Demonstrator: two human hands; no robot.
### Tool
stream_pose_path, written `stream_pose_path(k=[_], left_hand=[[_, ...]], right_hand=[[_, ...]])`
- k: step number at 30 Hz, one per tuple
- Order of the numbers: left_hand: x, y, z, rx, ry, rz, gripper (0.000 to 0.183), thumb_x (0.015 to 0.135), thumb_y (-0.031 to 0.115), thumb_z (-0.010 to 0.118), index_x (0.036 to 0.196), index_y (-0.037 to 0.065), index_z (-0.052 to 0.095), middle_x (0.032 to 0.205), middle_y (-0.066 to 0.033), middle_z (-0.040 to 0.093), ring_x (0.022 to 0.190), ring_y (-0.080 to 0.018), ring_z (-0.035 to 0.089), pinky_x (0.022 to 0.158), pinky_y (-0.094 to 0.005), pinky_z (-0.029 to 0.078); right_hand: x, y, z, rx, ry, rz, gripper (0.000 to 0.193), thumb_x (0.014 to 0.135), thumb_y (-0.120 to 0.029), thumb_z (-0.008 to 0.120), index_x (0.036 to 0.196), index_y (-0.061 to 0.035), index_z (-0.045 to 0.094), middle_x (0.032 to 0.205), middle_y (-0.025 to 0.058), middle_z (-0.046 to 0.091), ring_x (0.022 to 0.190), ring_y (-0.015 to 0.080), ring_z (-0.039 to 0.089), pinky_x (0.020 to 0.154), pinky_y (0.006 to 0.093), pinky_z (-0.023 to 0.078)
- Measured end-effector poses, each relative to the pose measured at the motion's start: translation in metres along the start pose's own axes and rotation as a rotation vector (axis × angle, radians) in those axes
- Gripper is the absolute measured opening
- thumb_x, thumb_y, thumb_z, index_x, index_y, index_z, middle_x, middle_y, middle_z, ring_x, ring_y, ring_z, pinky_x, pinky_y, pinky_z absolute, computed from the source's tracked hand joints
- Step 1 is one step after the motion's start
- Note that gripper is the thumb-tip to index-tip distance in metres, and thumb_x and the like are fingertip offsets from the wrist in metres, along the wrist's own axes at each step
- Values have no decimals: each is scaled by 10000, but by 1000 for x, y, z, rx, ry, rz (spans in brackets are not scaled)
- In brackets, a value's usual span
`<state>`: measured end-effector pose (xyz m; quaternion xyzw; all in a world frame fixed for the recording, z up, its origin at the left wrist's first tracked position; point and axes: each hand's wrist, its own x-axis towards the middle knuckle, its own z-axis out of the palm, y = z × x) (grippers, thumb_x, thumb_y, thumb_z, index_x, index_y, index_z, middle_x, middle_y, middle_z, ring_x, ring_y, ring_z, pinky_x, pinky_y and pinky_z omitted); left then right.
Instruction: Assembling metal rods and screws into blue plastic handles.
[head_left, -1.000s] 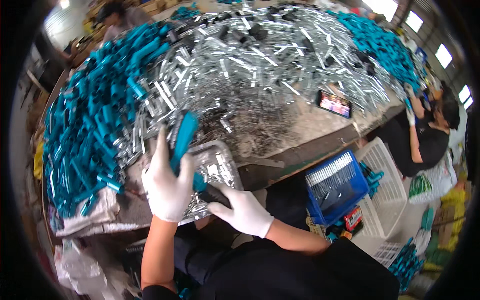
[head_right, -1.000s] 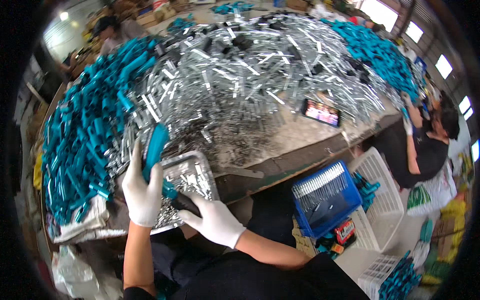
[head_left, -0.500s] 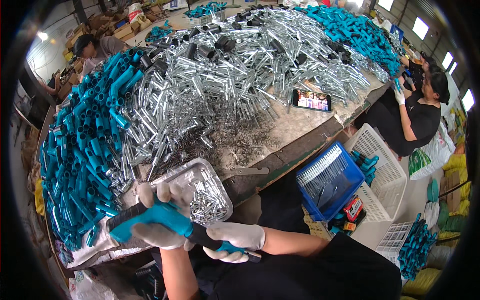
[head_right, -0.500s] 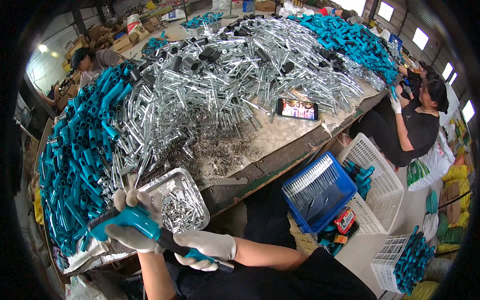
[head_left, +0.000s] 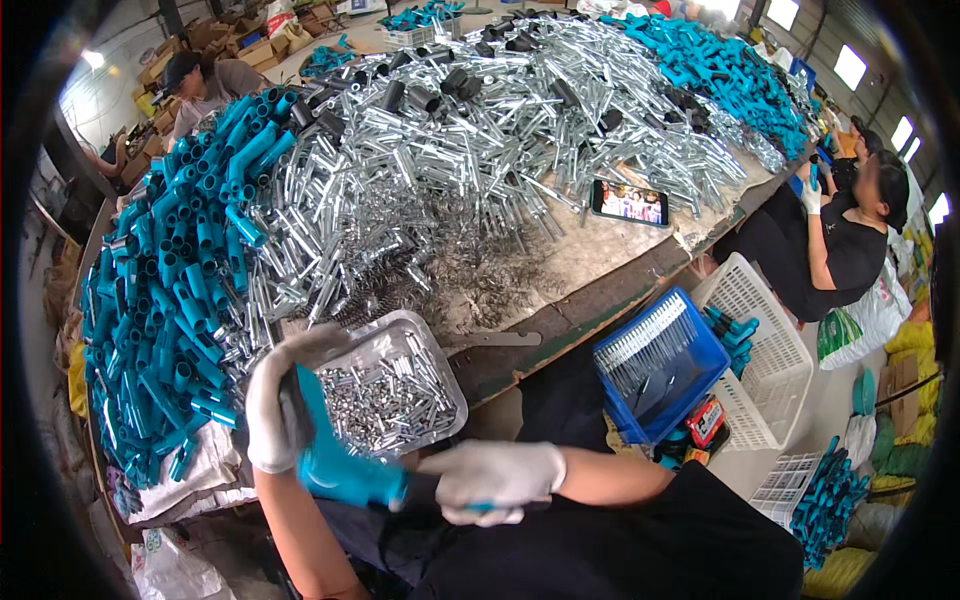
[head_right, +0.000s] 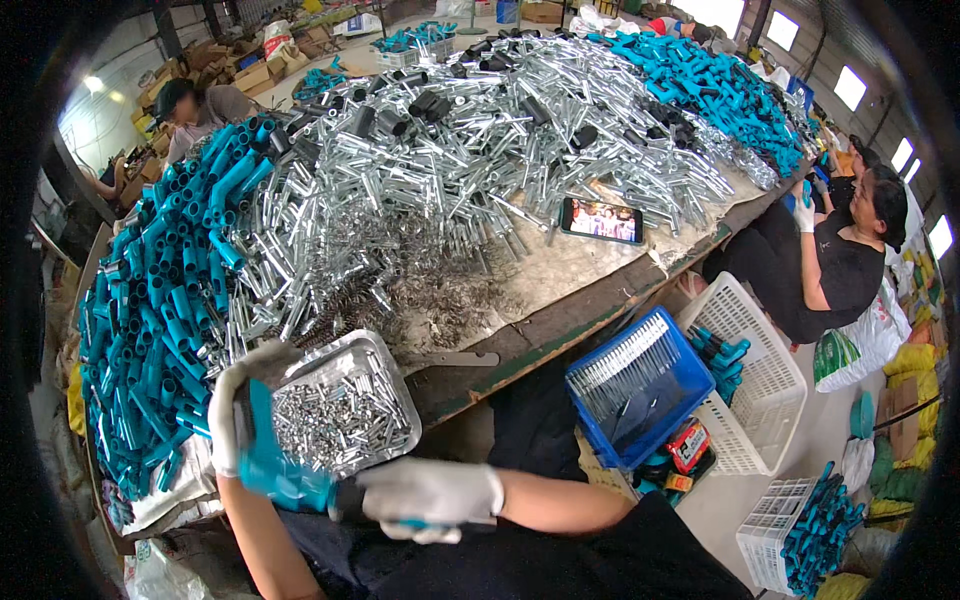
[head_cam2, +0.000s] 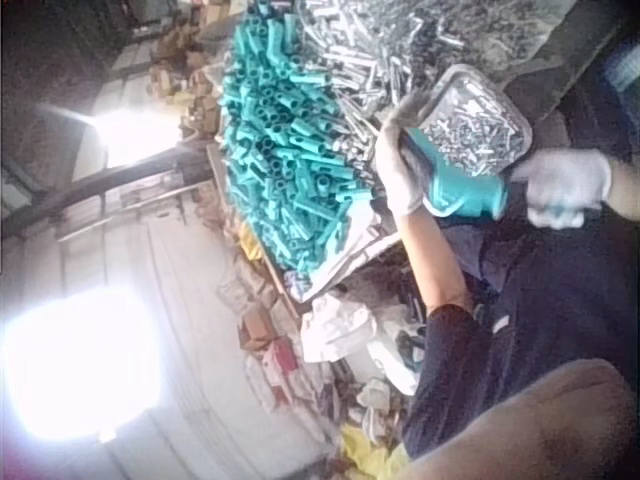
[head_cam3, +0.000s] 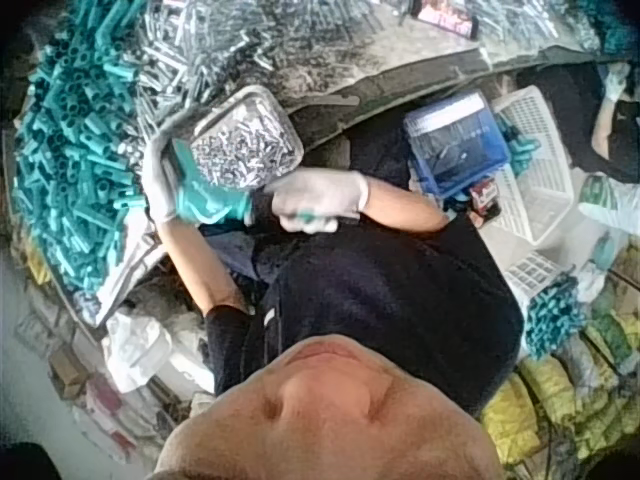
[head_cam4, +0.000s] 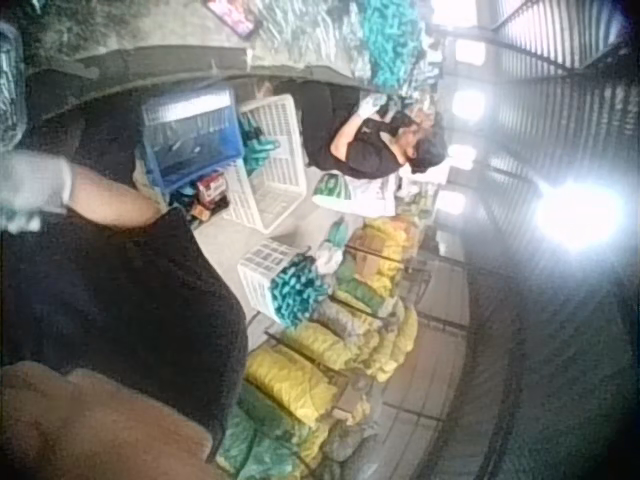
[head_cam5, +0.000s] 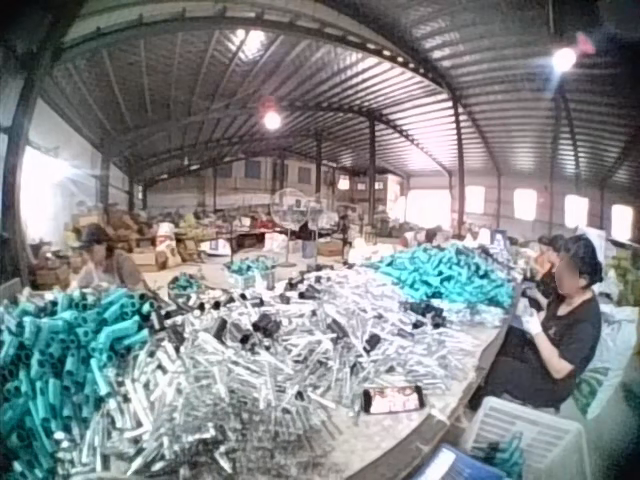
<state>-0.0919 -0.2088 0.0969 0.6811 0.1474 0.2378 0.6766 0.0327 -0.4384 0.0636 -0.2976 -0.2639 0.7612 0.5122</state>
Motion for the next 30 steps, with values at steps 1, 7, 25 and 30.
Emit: stream_pose_path(k=[1, 7, 25, 30], left_hand=[[-3, 14, 18, -117, 48, -132, 545, 1006, 324, 337, 1174, -113, 617, 1155, -270, 657, 1211, -335, 576, 1111, -451, 376], [-4, 3, 4, 361, 91, 67, 535, 1001, 327, 399, 1177, -134, 604, 1203, -285, 639, 1172, -324, 610, 1078, -447, 408], [13, -2, 9, 181, 14, -122, 505, 1022, 312, 383, 1014, -83, 697, 1047, -188, 714, 1021, -231, 659, 933, -335, 483], [-1, 9, -6, -12, -412, -67, 403, 887, 243, 622, 1129, -74, 676, 1007, -118, 702, 953, -165, 605, 862, -323, 467]], right_hand=[[5, 15, 0, -282, 22, 55, 345, 1034, -349, 439, 1200, -56, 514, 651, -1, 510, 427, 60, 467, 354, 223, 392], [-11, -9, -21, -23, 204, -30, 329, 1052, -374, 425, 1180, -85, 517, 689, -34, 464, 442, 42, 408, 361, 204, 365], [-9, 8, -23, 3, 133, -13, 270, 1034, -318, 464, 1056, -56, 529, 676, -6, 514, 462, 48, 469, 350, 224, 383], [8, 17, -34, -438, 397, 185, 340, 1012, -377, 522, 1217, -108, 551, 680, -16, 501, 454, 62, 445, 364, 219, 376]])
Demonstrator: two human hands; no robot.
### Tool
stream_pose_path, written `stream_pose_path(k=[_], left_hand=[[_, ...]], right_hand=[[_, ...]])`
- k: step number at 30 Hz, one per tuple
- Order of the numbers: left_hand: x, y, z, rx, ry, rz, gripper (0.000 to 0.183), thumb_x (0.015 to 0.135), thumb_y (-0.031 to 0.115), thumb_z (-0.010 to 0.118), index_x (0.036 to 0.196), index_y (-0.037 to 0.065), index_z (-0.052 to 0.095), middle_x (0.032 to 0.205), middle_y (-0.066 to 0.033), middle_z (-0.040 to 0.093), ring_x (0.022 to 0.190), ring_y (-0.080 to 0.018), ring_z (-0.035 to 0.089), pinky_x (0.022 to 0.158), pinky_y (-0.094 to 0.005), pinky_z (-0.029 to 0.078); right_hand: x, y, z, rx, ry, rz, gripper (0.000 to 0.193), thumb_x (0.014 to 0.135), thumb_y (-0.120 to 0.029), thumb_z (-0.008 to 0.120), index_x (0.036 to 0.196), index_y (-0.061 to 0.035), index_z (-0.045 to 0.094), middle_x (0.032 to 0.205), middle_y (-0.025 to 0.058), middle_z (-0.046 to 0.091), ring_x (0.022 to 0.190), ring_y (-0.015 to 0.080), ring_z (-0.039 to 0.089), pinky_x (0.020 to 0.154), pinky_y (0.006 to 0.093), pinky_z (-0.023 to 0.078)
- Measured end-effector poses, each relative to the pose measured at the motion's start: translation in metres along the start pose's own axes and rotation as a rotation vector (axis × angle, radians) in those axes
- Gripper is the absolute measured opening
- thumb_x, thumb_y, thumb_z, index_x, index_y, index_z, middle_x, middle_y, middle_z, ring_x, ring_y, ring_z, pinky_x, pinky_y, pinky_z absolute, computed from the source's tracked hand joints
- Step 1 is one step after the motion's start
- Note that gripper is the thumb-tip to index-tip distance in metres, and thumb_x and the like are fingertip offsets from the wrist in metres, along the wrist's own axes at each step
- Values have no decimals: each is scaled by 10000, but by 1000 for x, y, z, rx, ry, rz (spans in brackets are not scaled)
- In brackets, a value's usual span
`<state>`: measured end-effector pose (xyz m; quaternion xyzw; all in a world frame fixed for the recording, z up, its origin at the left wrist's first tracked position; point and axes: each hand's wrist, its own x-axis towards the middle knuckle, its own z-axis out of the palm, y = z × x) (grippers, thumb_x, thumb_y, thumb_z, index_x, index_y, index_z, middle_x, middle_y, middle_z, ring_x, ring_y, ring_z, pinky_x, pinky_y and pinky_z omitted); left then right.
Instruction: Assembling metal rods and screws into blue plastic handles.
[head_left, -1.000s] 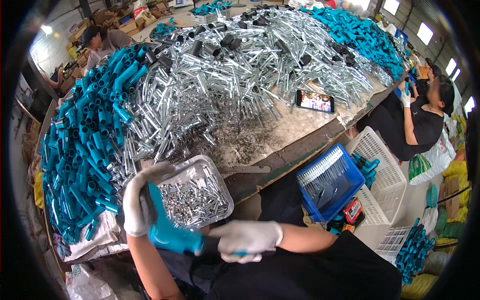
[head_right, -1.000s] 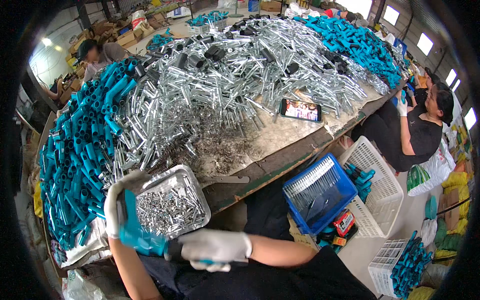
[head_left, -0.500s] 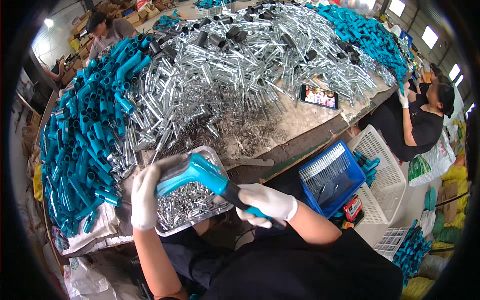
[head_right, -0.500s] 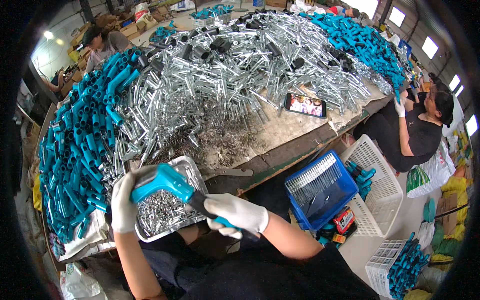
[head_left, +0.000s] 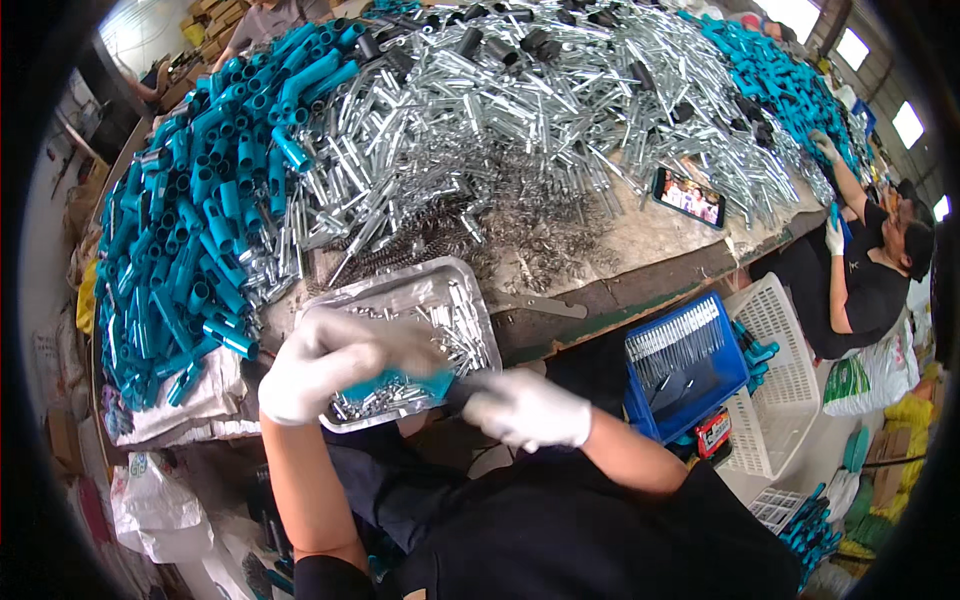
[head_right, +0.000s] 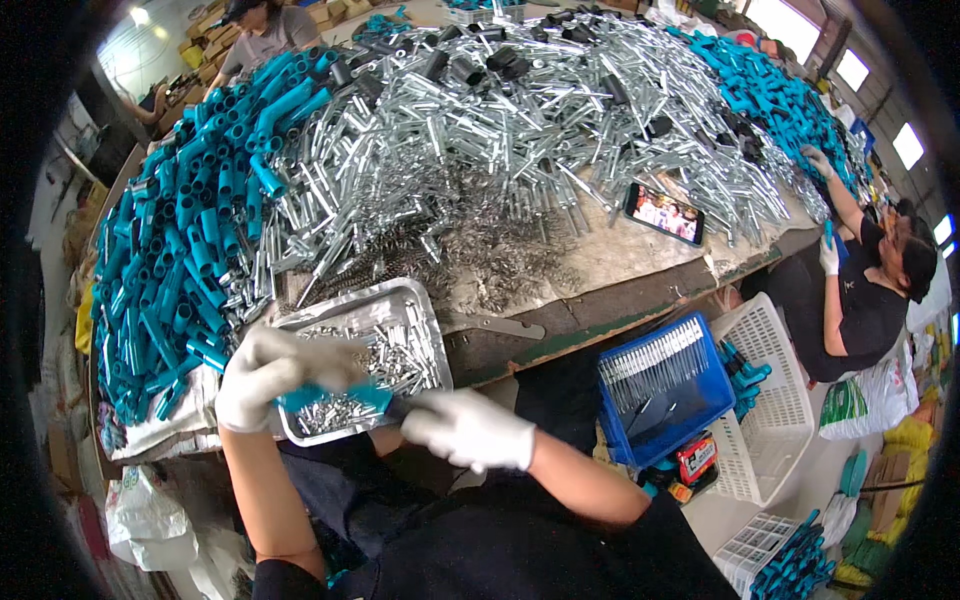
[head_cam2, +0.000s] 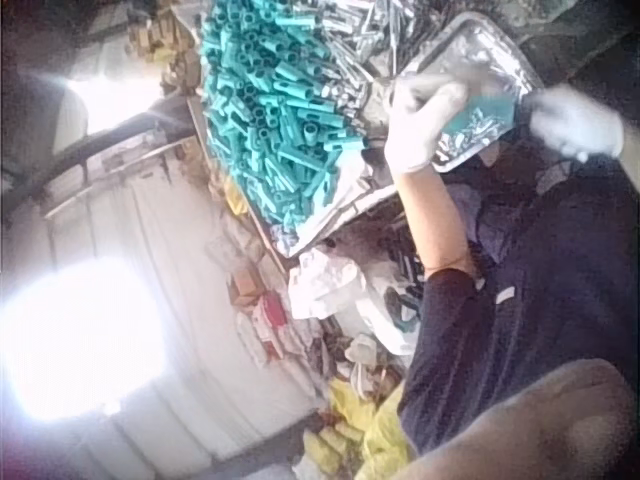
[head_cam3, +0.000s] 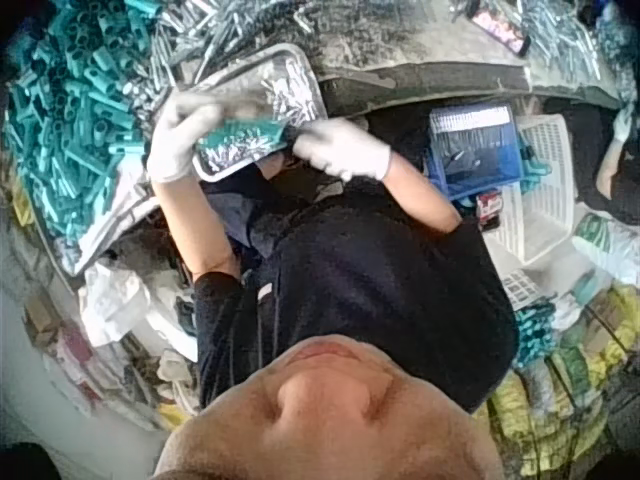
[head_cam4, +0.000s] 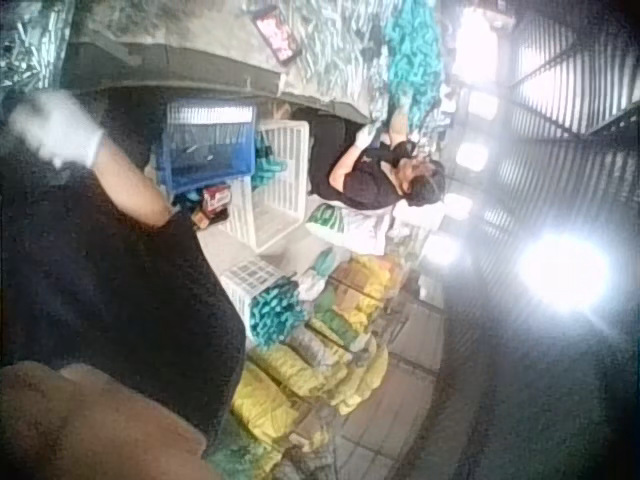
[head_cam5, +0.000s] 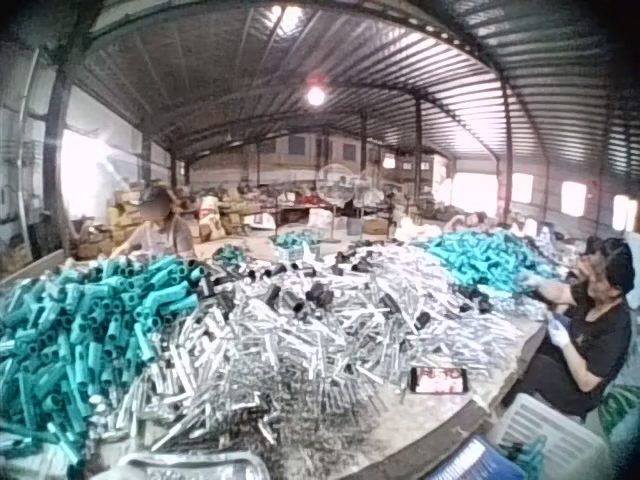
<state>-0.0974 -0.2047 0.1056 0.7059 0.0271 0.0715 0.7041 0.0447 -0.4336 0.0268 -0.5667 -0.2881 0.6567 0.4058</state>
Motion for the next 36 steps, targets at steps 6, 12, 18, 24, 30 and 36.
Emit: stream_pose_path(k=[6, 12, 18, 24, 30, 36], left_hand=[[1, -61, 28, -333, 282, -83, 658, 863, 380, 749, 1340, -2, 505, 1050, -47, 616, 961, -155, 582, 860, -328, 492], [18, -9, 86, -325, 411, 75, 247, 970, 249, 613, 1034, 11, 600, 705, -28, 593, 655, -132, 594, 699, -314, 519], [36, -11, 83, -973, -42, 150, 353, 960, 381, 615, 834, 61, 535, 586, 14, 466, 494, -117, 508, 617, -333, 535], [37, -17, 66, -383, 459, 86, 270, 978, 322, 618, 933, 57, 590, 649, 2, 549, 546, -102, 536, 612, -300, 509], [0, -12, 54, -103, 118, -121, 360, 927, 224, 620, 1195, -12, 576, 1016, -121, 667, 933, -190, 644, 832, -342, 527], [-150, -91, 56, 525, -514, -752, 390, 997, 394, 504, 1241, 113, 621, 937, -192, 694, 910, -338, 677, 828, -409, 539]], right_hand=[[4, 1, 5, 806, -519, -67, 833, 937, -719, 356, 1357, -7, 467, 678, 4, 444, 441, 56, 398, 350, 210, 339], [15, -9, 19, -138, 137, -547, 392, 888, -306, 714, 1096, 15, 628, 763, 46, 638, 582, 103, 596, 542, 221, 481], [11, 9, 31, 873, -1022, -13, 272, 847, -253, 765, 905, -1, 679, 639, 49, 624, 495, 98, 565, 450, 218, 411], [24, -19, 24, 111, -32, -230, 206, 899, -182, 717, 888, 19, 674, 583, 23, 562, 465, 88, 519, 416, 239, 362], [13, 11, 13, 473, -500, -25, 210, 896, -170, 713, 892, 37, 675, 567, 19, 532, 436, 80, 468, 407, 226, 333], [-59, 68, -51, 323, -42, 73, 122, 861, -68, 704, 876, 51, 680, 575, 25, 555, 442, 82, 474, 426, 237, 361]])
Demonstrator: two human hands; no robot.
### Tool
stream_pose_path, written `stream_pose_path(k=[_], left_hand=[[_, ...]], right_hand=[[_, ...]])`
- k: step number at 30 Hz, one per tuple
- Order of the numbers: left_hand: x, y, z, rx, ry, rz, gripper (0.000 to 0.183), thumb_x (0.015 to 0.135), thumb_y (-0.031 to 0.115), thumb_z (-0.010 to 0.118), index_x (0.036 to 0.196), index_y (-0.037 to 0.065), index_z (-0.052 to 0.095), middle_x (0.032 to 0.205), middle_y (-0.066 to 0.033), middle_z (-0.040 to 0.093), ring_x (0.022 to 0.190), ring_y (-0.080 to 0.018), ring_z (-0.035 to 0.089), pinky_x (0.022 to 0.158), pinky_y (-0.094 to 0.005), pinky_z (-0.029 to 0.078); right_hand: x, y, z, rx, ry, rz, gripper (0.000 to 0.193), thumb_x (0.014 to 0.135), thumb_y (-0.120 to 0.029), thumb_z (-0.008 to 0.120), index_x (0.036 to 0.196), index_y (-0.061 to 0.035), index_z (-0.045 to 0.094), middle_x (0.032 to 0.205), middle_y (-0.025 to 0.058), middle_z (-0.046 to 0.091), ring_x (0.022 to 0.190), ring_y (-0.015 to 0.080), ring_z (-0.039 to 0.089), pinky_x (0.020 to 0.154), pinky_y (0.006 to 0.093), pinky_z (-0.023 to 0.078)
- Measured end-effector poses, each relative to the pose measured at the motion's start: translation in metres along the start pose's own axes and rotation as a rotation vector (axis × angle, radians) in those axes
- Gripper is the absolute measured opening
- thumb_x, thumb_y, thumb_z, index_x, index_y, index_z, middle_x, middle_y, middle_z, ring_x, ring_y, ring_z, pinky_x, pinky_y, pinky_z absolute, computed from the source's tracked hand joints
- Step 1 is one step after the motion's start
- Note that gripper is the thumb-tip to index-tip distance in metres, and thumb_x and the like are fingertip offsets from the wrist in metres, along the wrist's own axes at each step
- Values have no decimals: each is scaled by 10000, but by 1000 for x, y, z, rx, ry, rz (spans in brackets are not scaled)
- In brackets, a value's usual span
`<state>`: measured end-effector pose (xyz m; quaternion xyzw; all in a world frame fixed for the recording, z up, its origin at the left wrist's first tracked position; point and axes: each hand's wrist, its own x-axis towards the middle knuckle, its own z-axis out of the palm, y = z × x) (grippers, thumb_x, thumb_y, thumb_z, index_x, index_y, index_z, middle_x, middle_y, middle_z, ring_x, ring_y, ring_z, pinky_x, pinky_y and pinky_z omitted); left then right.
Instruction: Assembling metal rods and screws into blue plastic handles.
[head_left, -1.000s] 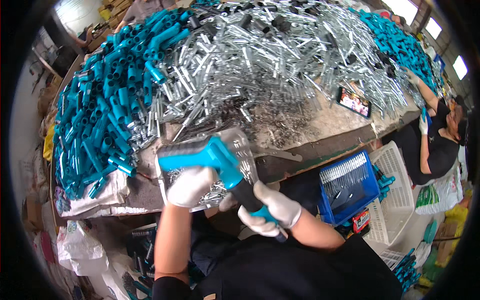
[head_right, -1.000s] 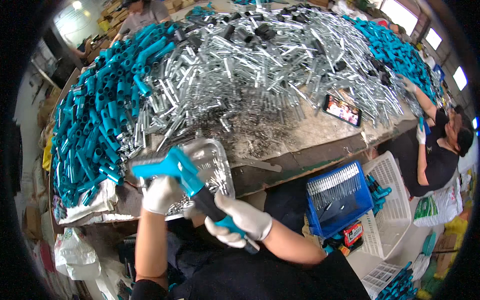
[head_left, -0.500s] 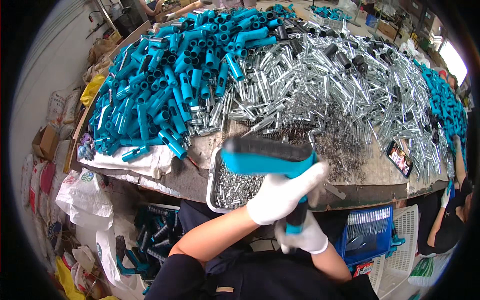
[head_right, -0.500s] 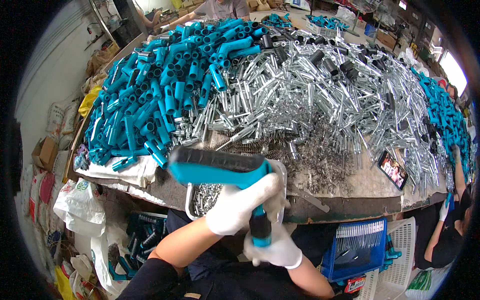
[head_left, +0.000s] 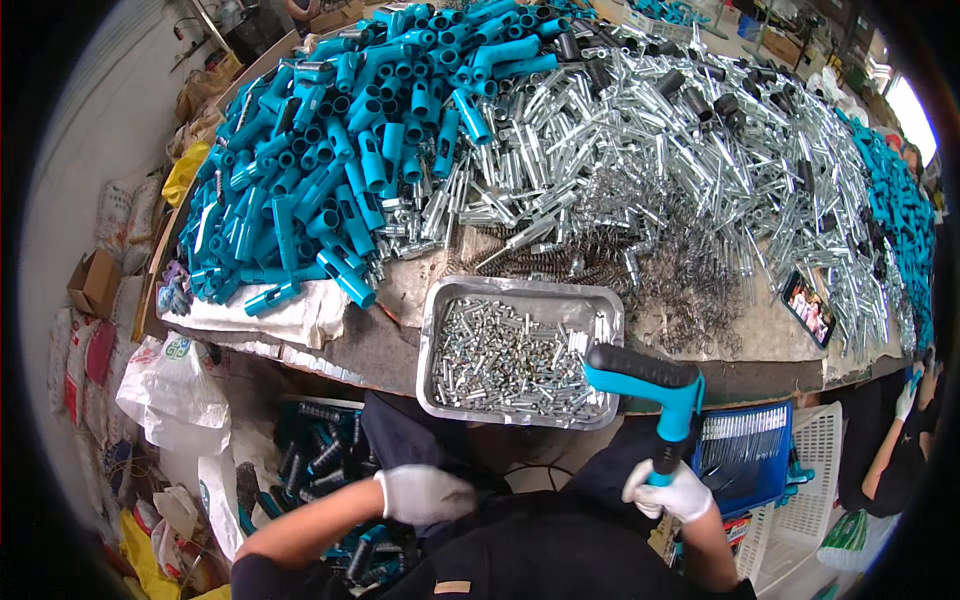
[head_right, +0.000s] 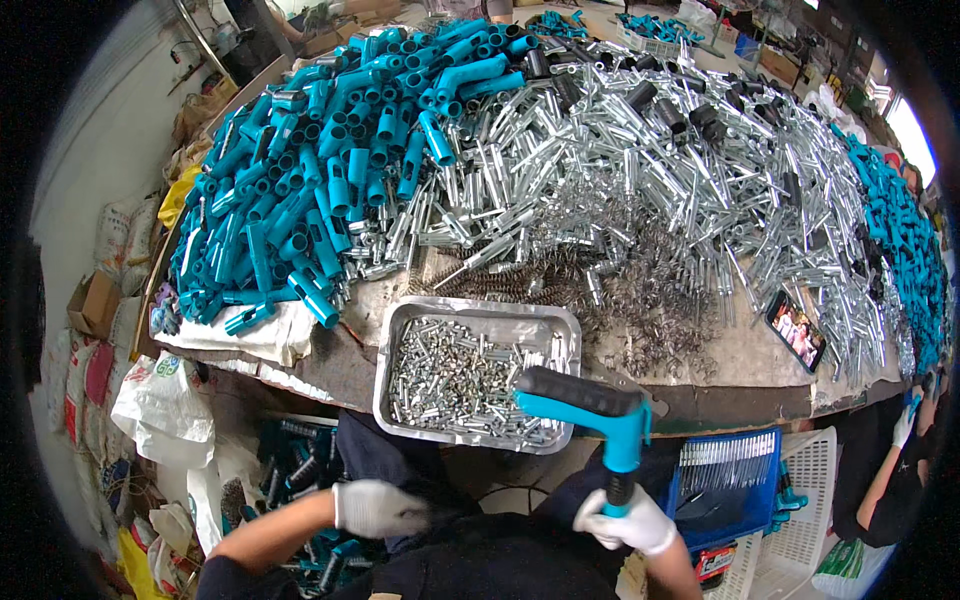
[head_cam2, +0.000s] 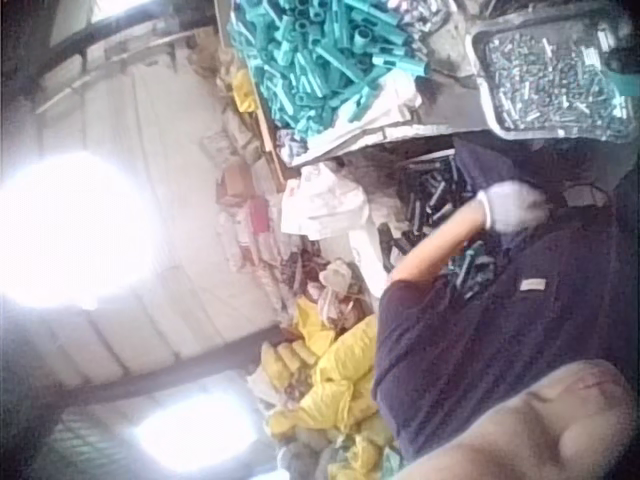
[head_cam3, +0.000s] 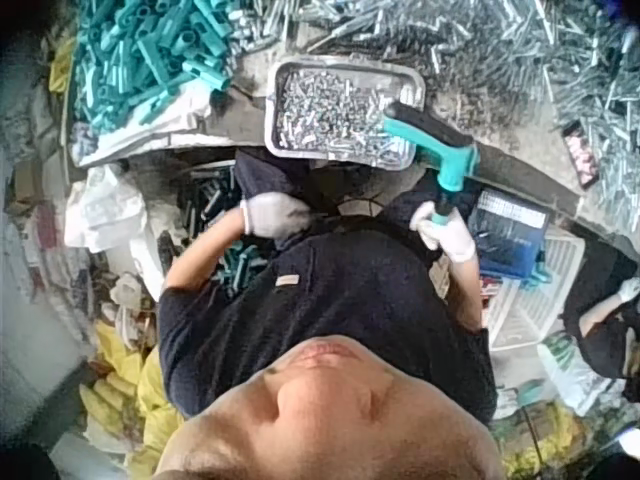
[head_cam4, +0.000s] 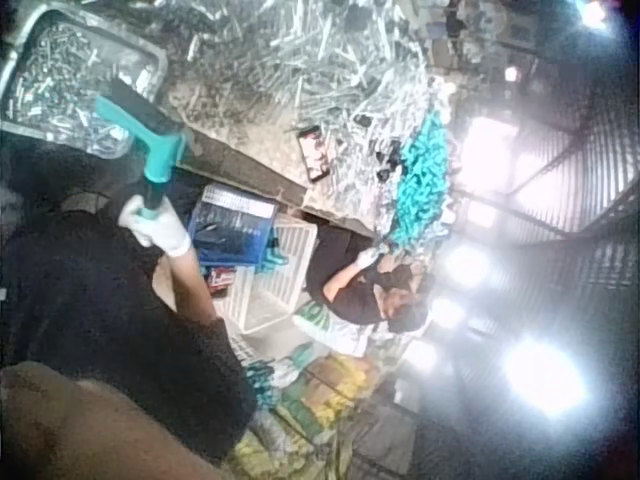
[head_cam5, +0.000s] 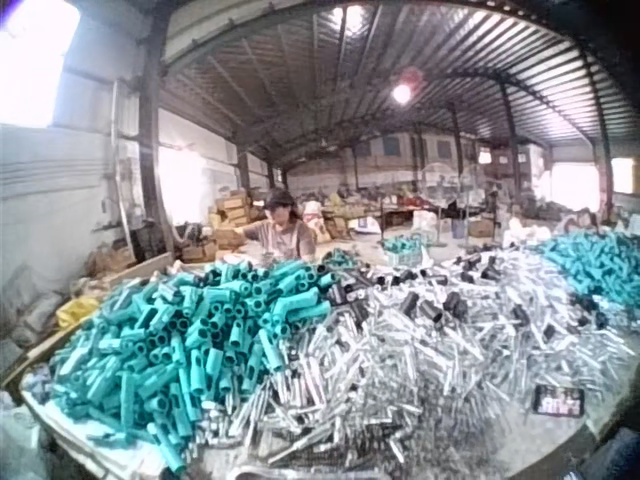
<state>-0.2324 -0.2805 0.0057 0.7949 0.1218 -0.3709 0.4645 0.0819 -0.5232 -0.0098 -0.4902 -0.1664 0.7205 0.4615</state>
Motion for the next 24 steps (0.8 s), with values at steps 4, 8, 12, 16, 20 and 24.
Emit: stream_pose_path(k=[4, 8, 12, 16, 20, 24], left_hand=[[-4, -48, 129, -335, 280, -14, 236, 936, 249, 597, 1117, 107, 646, 944, -156, 687, 881, -329, 675, 764, -394, 530], [-10, -25, 129, -349, 469, -14, 194, 897, 291, 654, 1016, 138, 642, 807, -127, 686, 725, -339, 672, 648, -398, 537], [-22, -12, 121, -389, 505, 85, 200, 856, 252, 689, 975, 91, 688, 723, -126, 670, 655, -290, 672, 611, -360, 522], [-27, -16, 122, -473, 453, 98, 204, 831, 179, 685, 984, 49, 721, 784, -145, 698, 690, -261, 692, 655, -328, 540], [-23, 4, 99, -336, 407, 111, 224, 829, 204, 674, 995, 62, 724, 835, -155, 710, 742, -299, 703, 677, -346, 551], [-20, 14, 99, -111, 479, 142, 262, 836, 246, 650, 1023, 77, 723, 884, -162, 713, 772, -322, 699, 682, -366, 557]], right_hand=[[-67, 79, -31, -198, 331, 170, 106, 843, -103, 714, 897, -12, 708, 653, 26, 621, 542, 85, 558, 503, 250, 430], [-129, 166, -26, -543, 537, 162, 196, 881, -173, 693, 1016, -31, 686, 868, 56, 692, 770, 144, 660, 714, 309, 521], [-139, 182, 25, -506, 827, -7, 201, 828, -159, 775, 942, -20, 685, 645, 26, 612, 524, 91, 557, 491, 256, 437], [-167, 192, 37, -385, 713, 349, 241, 853, -255, 760, 855, -23, 694, 662, 36, 625, 591, 108, 606, 547, 269, 477], [-182, 220, 57, -440, 777, 387, 267, 864, -294, 738, 929, -38, 701, 714, 69, 658, 725, 131, 626, 689, 315, 492], [-184, 216, 69, -470, 854, 321, 262, 883, -291, 725, 983, -50, 713, 726, 69, 651, 714, 98, 587, 690, 305, 488]])
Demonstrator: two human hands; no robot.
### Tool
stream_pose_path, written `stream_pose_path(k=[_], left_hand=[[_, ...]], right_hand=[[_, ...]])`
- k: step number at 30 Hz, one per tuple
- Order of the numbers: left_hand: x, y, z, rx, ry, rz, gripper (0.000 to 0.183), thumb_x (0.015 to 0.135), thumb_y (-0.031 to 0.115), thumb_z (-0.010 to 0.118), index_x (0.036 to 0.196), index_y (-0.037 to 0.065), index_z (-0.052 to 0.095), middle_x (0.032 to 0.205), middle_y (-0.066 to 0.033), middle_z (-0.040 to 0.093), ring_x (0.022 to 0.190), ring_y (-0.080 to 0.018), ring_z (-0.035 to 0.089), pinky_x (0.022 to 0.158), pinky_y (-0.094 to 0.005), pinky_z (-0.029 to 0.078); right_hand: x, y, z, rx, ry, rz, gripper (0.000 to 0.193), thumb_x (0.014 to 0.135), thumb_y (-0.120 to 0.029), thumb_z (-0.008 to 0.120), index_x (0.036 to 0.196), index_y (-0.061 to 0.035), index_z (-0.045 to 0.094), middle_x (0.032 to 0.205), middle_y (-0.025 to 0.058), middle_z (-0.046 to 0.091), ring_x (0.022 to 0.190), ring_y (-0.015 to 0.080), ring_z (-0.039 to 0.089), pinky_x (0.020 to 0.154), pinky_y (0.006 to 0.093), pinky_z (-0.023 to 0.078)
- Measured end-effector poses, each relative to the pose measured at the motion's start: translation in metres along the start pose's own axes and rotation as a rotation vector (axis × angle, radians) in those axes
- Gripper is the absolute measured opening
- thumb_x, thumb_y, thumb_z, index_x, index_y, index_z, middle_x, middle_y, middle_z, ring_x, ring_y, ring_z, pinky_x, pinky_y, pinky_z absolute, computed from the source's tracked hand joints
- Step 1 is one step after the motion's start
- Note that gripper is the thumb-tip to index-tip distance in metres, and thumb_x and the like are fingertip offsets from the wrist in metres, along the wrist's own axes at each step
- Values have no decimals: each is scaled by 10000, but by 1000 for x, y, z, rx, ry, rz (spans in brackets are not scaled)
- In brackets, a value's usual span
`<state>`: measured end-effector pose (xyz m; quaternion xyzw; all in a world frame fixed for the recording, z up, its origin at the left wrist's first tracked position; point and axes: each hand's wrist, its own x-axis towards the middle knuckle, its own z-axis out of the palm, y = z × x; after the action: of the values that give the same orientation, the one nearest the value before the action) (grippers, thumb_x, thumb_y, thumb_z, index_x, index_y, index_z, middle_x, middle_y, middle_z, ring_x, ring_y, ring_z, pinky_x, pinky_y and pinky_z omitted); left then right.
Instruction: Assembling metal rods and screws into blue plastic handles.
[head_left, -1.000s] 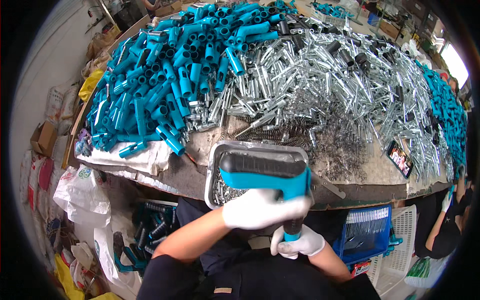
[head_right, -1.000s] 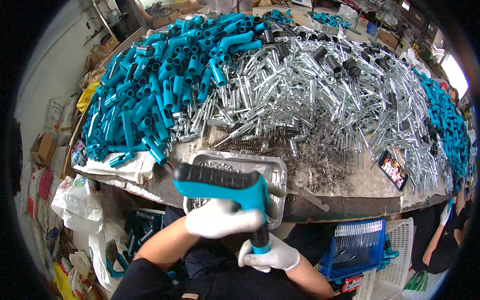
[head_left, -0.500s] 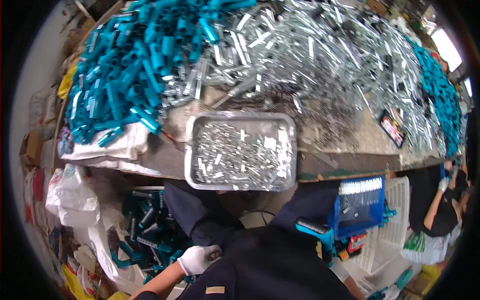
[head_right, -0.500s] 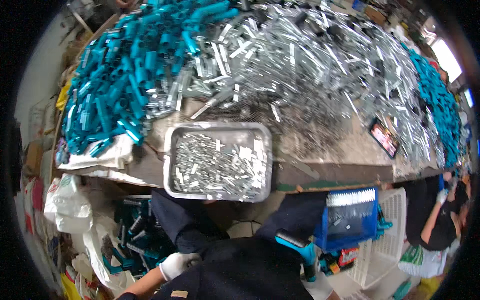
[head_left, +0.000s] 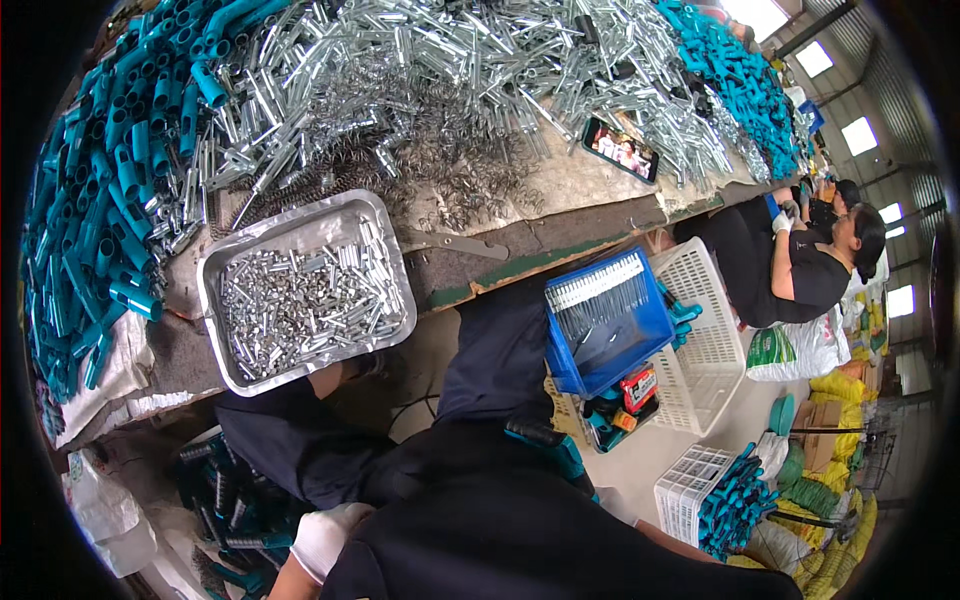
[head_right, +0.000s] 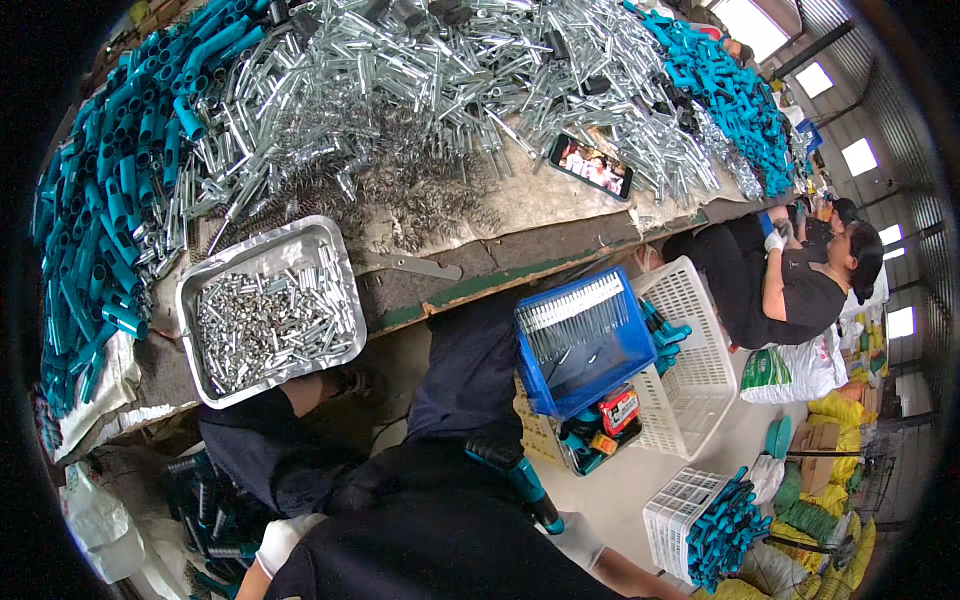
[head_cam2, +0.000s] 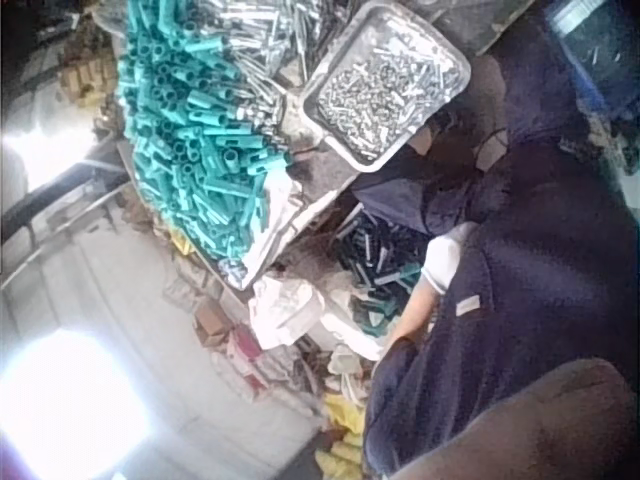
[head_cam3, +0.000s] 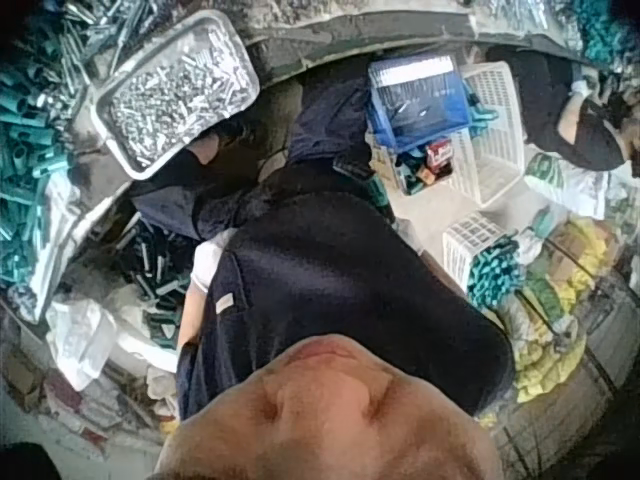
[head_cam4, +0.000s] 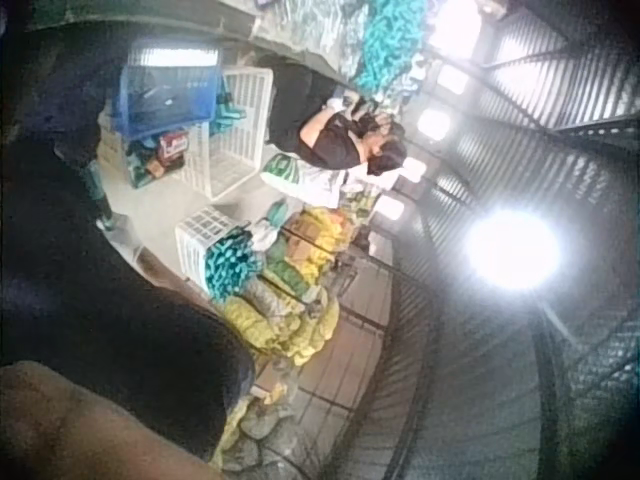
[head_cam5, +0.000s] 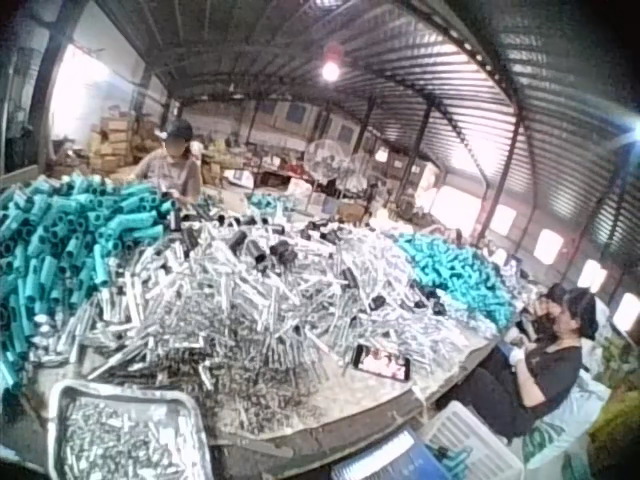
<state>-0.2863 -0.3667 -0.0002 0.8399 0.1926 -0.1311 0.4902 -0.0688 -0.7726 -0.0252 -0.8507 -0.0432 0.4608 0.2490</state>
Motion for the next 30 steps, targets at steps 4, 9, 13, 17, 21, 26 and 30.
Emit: stream_pose_path(k=[4, 9, 13, 17, 21, 26, 30], left_hand=[[1, -3, -2, 22, -78, -10, 298, 855, 269, 612, 1069, 88, 714, 921, -166, 711, 831, -339, 693, 728, -391, 554], [2, -28, 2, -119, -227, -158, 330, 872, 279, 603, 1120, 80, 693, 993, -174, 713, 910, -366, 679, 800, -404, 540], [3, -54, 9, -329, -342, -56, 374, 871, 278, 631, 1161, 44, 664, 1067, -189, 705, 971, -346, 681, 841, -381, 531], [0, -51, 14, -376, -303, -108, 385, 857, 238, 671, 1170, 15, 655, 1066, -188, 708, 970, -318, 689, 856, -355, 526], [-8, -60, 21, -373, -233, -154, 380, 844, 215, 683, 1168, 19, 659, 1062, -183, 712, 953, -317, 690, 849, -351, 528], [-45, -169, 50, -311, -675, 104, 303, 805, 226, 690, 1024, 15, 693, 948, -162, 722, 886, -326, 698, 783, -391, 540], [-11, -124, 60, -174, -771, 196, 297, 805, 230, 689, 1014, 18, 693, 939, -163, 720, 879, -330, 696, 779, -395, 540]], right_hand=[[5, 7, 3, 14, -55, 100, 267, 907, -291, 712, 1021, -50, 714, 776, 42, 663, 754, 97, 589, 721, 300, 490], [16, 23, 4, 77, -184, 98, 281, 911, -288, 717, 1047, -42, 710, 872, 14, 679, 813, 93, 598, 720, 289, 478], [20, 34, 4, 589, -305, 36, 189, 916, -230, 705, 991, -61, 663, 772, -14, 603, 706, 84, 563, 627, 253, 441], [39, 13, 0, 813, -228, 270, 136, 919, -188, 682, 939, -83, 599, 658, -23, 494, 499, 107, 469, 487, 265, 398], [53, -34, -17, 545, -283, -52, 198, 878, -210, 734, 943, -60, 623, 656, 4, 561, 536, 99, 542, 500, 257, 431], [81, -96, -21, 296, -345, -278, 235, 873, -250, 748, 961, -46, 670, 725, 15, 635, 647, 96, 584, 599, 284, 472], [114, -144, -9, 20, -468, -653, 131, 868, -144, 689, 875, -24, 637, 705, 82, 625, 653, 179, 584, 642, 346, 471]])
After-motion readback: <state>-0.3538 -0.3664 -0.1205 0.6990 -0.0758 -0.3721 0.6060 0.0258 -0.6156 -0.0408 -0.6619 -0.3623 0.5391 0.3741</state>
